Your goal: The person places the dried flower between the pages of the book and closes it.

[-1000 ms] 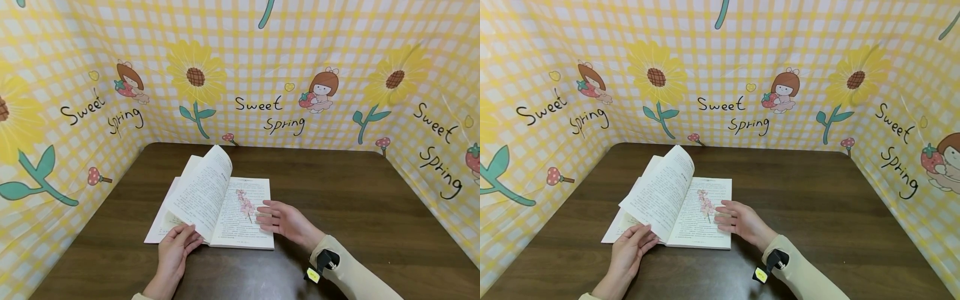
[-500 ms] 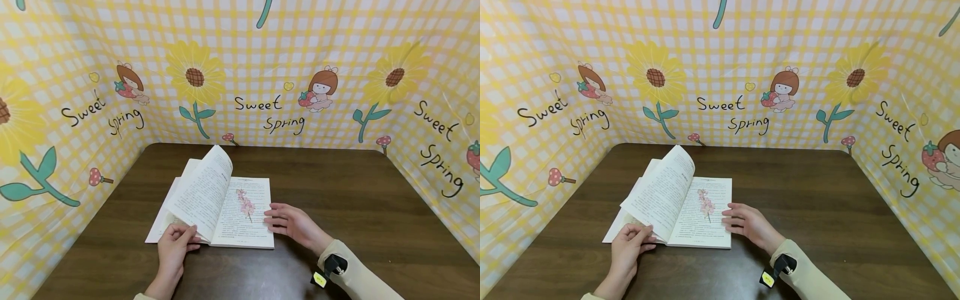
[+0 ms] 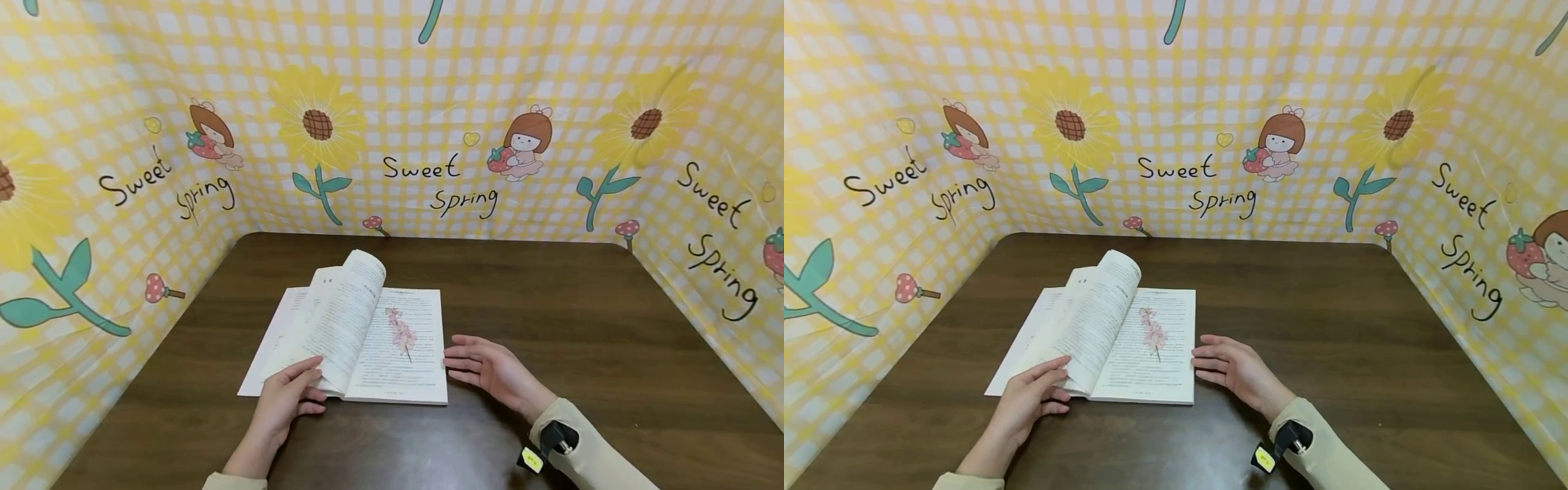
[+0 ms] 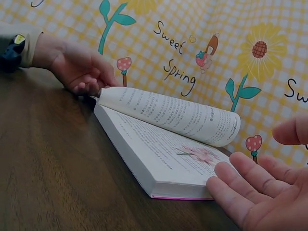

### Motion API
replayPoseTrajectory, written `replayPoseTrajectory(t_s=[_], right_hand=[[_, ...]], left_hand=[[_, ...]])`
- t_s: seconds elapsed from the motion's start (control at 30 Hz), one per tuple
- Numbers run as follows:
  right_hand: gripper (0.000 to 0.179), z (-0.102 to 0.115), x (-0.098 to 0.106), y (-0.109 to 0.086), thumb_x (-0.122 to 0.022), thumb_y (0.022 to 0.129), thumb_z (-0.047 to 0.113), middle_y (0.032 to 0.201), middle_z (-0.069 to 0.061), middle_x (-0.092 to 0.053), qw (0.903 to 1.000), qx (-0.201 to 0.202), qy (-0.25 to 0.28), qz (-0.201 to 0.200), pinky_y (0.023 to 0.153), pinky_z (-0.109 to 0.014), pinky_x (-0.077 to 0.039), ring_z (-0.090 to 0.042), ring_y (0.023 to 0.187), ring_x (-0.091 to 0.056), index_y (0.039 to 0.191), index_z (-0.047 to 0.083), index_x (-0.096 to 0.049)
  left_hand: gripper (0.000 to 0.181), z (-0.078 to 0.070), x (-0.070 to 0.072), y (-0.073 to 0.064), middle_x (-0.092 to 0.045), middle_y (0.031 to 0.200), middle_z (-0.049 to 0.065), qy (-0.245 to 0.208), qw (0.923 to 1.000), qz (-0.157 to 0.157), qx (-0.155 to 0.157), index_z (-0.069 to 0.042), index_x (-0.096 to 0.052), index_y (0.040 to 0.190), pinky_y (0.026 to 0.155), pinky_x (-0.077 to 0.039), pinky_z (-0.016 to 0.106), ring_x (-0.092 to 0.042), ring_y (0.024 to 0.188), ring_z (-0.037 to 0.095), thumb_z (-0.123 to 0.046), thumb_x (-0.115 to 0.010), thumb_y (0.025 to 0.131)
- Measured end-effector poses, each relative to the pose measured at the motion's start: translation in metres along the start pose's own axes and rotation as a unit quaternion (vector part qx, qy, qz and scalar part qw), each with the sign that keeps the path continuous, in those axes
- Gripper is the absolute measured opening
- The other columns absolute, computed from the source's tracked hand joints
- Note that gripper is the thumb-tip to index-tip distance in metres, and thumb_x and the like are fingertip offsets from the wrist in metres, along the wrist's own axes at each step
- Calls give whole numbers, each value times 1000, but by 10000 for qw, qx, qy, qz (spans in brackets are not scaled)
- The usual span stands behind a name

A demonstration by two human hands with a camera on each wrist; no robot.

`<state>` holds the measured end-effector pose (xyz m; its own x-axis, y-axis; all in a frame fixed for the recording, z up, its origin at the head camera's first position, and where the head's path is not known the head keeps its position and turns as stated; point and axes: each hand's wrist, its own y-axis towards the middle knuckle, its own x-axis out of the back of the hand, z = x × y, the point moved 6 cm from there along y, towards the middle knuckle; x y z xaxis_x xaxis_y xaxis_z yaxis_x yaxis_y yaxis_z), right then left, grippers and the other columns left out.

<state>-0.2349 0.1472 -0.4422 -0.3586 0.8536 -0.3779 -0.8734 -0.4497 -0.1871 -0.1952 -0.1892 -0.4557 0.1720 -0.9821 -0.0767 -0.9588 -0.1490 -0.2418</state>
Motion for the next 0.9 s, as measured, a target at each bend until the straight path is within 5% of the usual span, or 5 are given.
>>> replayPoseTrajectory(t_s=[0.2,0.33,0.7,0.8,0.9], right_hand=[[56,-2,2,1,-43,103,8,129,-21,-59,10000,-30,57,28,102,-42,-48,-30,119,-59,149,-13,-19],[56,-2,3,1,-42,103,8,127,-20,-60,10000,-10,46,-6,101,-42,-48,-29,117,-60,150,-13,-19],[54,-4,7,1,-40,104,8,114,-10,-63,10000,-1,28,-13,98,-42,-50,-23,109,-62,150,-12,-18],[54,-4,9,1,-39,104,8,112,-7,-64,10000,-5,24,-25,96,-41,-51,-23,107,-63,149,-12,-18],[54,-4,10,1,-40,104,9,109,-5,-65,10000,10,5,-21,94,-40,-52,-22,103,-63,149,-11,-19]], left_hand=[[55,0,4,3,-62,100,9,427,9900,1245,511,5,-45,145,64,-60,39,-70,72,22,-26,-56,101],[61,-3,9,7,-64,94,8,858,9810,1638,589,6,-39,147,65,-60,40,-72,77,26,-32,-56,102],[34,-16,19,30,-65,72,6,2181,9700,1011,361,9,-64,114,49,-56,31,-69,60,18,-21,-60,97],[23,-21,19,36,-62,66,5,2777,9582,674,119,5,-68,95,44,-51,27,-65,53,15,-17,-61,96],[27,-29,18,40,-58,58,2,3567,9328,439,-269,0,-66,75,43,-44,24,-58,48,12,-17,-62,95]])
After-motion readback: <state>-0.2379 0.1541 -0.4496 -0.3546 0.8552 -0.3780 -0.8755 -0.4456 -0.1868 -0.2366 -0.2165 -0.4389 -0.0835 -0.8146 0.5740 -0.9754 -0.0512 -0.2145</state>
